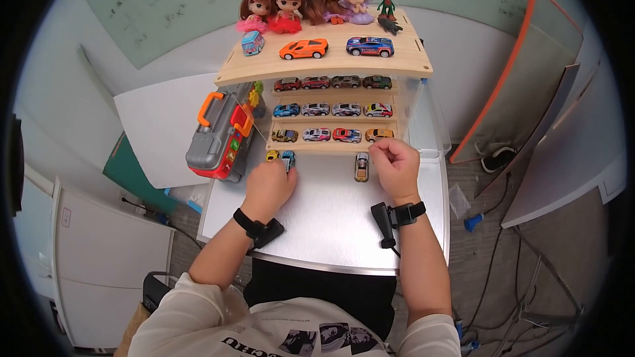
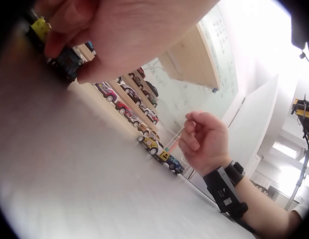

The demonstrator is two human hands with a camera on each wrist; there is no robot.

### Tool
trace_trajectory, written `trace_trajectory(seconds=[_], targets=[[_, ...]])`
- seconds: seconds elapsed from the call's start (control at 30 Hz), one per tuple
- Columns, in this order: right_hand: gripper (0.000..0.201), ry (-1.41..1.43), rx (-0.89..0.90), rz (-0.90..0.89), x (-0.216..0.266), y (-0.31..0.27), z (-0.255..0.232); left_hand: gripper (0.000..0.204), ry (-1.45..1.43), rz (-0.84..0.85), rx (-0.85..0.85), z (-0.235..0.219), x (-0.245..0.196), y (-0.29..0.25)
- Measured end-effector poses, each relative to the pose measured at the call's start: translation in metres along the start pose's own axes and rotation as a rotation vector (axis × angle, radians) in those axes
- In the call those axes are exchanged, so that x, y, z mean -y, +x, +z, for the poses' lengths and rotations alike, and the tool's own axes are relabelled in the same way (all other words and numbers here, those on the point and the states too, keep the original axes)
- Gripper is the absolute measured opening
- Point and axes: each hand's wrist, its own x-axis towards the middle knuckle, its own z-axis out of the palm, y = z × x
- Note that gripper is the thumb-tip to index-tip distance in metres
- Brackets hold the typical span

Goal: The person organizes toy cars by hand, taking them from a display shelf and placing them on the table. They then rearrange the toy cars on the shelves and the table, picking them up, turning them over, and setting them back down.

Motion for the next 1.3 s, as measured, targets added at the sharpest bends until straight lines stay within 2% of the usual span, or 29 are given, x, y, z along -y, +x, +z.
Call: trace_trajectory(seconds=[0.33,0.43,0.7,0.83,1.03,1.3], targets=[[0.004,-0.015,0.000,-0.013,-0.001,-0.001,-0.001,0.028,0.029,0.022,-0.002,-0.002,0.000,0.000],[0.004,-0.031,0.011,-0.032,-0.003,0.000,-0.002,0.035,0.010,-0.008,0.024,0.000,0.001,0.001],[0.005,-0.005,0.002,-0.027,-0.005,0.000,-0.001,0.034,-0.061,0.008,-0.018,-0.016,0.001,-0.004],[0.005,-0.017,-0.004,-0.039,-0.006,0.001,-0.001,0.031,-0.080,-0.058,-0.092,-0.022,0.015,-0.007],[0.004,-0.033,-0.011,-0.049,-0.004,0.001,0.000,0.029,0.001,-0.070,0.005,-0.015,0.037,-0.011],[0.004,-0.017,-0.014,-0.028,-0.005,0.001,-0.001,0.028,-0.042,-0.066,-0.017,-0.011,0.043,-0.009]])
